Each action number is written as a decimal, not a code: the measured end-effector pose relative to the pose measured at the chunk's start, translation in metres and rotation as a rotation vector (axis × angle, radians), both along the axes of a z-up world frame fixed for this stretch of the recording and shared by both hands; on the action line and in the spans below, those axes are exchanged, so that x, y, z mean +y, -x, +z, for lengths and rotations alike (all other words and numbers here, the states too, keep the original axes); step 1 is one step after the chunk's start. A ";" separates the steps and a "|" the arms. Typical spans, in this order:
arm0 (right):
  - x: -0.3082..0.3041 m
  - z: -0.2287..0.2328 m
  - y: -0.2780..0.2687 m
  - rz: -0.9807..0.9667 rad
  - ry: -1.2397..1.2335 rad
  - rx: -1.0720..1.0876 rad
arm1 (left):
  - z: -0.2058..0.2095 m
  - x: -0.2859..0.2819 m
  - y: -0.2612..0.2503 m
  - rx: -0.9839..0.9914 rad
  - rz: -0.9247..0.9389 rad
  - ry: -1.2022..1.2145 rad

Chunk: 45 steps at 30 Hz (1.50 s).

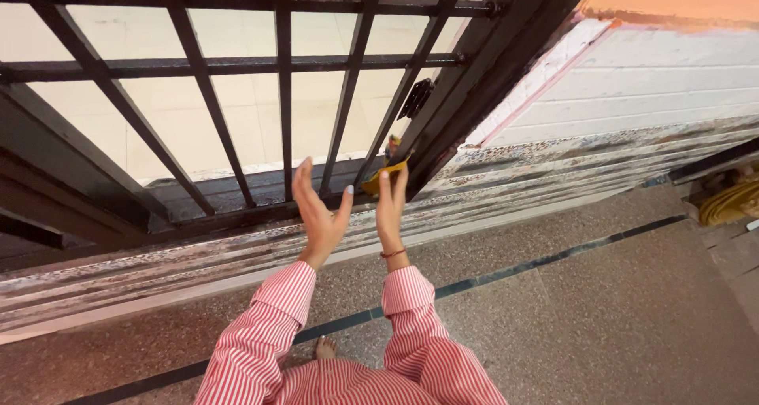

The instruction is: The person cleans a metal window grille using a yellow cloth. They wipe the horizontal and vertical bars of the grille, moving the cloth back and forth to remove dust or dirt from the surface.

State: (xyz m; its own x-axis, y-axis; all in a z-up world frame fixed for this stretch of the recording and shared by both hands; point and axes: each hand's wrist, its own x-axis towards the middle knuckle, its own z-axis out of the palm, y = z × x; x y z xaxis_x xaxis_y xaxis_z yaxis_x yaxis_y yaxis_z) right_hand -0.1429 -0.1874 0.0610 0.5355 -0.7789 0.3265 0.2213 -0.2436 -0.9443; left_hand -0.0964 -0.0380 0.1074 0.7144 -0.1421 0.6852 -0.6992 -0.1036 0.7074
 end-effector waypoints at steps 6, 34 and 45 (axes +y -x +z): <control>0.000 -0.050 0.001 0.047 0.022 0.173 | -0.027 -0.022 -0.033 0.511 -0.326 0.233; -0.042 -0.008 -0.023 0.026 -0.316 -0.291 | -0.062 -0.031 -0.099 0.731 -0.551 -0.244; -0.025 -0.116 0.001 -0.078 0.157 0.410 | -0.050 -0.030 -0.096 0.762 -0.578 -0.184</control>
State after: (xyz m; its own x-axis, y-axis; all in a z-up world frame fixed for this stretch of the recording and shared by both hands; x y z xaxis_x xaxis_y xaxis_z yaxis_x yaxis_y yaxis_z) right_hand -0.1434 -0.2128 -0.0546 0.5873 -0.7799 0.2164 -0.1884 -0.3918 -0.9006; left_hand 0.0000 -0.0678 0.0570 0.7436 -0.6687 0.0003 -0.0390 -0.0428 0.9983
